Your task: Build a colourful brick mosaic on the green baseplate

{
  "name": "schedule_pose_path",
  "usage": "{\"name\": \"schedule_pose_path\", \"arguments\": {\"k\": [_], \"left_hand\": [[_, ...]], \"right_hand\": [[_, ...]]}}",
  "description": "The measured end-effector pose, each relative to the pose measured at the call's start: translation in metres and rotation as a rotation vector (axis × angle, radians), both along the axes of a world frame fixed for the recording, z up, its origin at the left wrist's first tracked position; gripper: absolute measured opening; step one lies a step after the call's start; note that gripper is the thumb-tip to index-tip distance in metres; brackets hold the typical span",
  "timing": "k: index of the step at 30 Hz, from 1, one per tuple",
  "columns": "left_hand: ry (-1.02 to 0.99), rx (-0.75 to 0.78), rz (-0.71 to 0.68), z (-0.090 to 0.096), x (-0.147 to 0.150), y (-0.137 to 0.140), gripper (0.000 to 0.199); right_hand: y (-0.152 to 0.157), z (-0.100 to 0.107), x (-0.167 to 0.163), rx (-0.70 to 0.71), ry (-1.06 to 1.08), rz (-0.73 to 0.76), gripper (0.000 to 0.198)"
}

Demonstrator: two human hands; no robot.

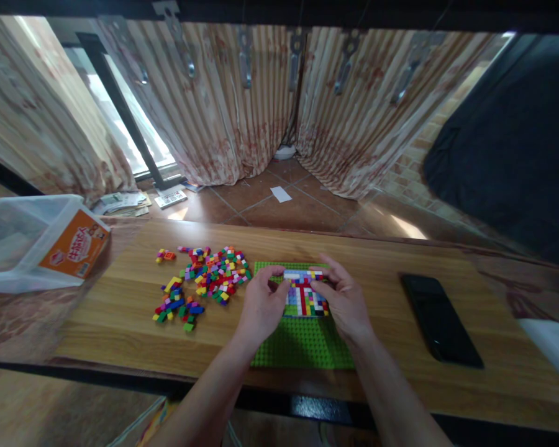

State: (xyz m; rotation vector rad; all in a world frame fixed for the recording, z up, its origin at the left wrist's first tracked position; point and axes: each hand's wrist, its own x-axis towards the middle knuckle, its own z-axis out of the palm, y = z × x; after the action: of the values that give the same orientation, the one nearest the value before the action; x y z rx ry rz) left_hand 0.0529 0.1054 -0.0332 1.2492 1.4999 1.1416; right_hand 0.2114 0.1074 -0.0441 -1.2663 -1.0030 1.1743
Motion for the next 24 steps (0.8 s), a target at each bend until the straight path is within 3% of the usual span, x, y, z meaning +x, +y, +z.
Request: {"name": "schedule_pose_path", "arguments": {"k": [7, 13, 20, 24], "left_hand": [[0.021, -0.011, 0.001, 0.0, 0.001, 0.001, 0.019], [0.047, 0.018, -0.007, 0.001, -0.005, 0.004, 0.019], [0.2, 0.095, 0.126, 0.014, -0.04, 0.02, 0.019], [0.517, 0.088, 0.333, 0.022, -0.079, 0.026, 0.02]], "right_hand": [[-0.002, -0.003, 0.004, -0.009, -0.047, 0.032, 0.08], [-0.004, -0.002, 0.006, -0.078, -0.078, 0.017, 0.075], [-0.004, 0.0, 0.009, -0.121, -0.175, 0.021, 0.063], [-0.004, -0.005, 0.016, -0.123, -0.229, 0.032, 0.058]]}}
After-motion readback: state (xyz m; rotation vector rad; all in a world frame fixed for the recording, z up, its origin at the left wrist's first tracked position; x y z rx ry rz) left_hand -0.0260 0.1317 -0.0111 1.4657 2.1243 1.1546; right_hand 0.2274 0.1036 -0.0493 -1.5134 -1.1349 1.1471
